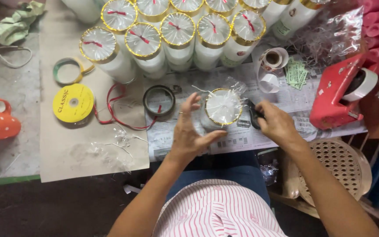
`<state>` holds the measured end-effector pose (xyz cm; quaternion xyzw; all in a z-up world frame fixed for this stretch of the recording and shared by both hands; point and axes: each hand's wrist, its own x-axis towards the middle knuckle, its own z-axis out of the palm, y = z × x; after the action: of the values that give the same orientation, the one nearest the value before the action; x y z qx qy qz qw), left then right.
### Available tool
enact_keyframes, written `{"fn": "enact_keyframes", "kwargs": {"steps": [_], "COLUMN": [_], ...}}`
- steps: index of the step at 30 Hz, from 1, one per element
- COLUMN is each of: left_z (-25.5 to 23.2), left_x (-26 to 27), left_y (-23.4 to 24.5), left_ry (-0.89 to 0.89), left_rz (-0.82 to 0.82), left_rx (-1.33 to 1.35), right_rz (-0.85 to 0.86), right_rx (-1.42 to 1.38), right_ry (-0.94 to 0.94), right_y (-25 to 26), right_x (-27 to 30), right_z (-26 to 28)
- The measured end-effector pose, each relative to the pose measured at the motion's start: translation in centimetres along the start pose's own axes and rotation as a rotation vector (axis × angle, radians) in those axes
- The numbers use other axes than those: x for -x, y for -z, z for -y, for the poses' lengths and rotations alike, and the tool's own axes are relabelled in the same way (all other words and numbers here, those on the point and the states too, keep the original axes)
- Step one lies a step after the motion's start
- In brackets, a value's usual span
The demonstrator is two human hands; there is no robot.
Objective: Wrapping candle jars in protective plastic and applying product labels
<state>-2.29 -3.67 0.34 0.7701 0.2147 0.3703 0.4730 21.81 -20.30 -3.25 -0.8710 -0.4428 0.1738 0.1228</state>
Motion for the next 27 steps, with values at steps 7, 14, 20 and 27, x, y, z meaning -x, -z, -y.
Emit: {"fn": "enact_keyframes", "kwargs": {"steps": [7, 14, 20, 27], "left_z": [-1.4, -1.9, -5.5, -5.9], "left_x": [-5.1, -5.1, -2.9, -2.4], "left_y": [3.0, 2.4, 1.7, 0.7], "left_ry": [-0.061, -0.271, -0.381, -0.361], "left_rz": [-0.003, 0.131, 0.254, 0.265], "left_rx": [-0.131, -0.373, -0.334, -0.442], "right_rz": [0.156, 0.121, 0.039, 0.168], "right_rx": [-1.110, -1.362, -1.356, -1.509], "right_ry": [-0.110, -0.023, -0.266, -0.058], "right_y": [0.6, -0.4, 0.8, 1.4], "right_x": [3.8, 8.7, 12.0, 14.4], "right_z": [-1.2, -3.1, -1.0, -0.3]}}
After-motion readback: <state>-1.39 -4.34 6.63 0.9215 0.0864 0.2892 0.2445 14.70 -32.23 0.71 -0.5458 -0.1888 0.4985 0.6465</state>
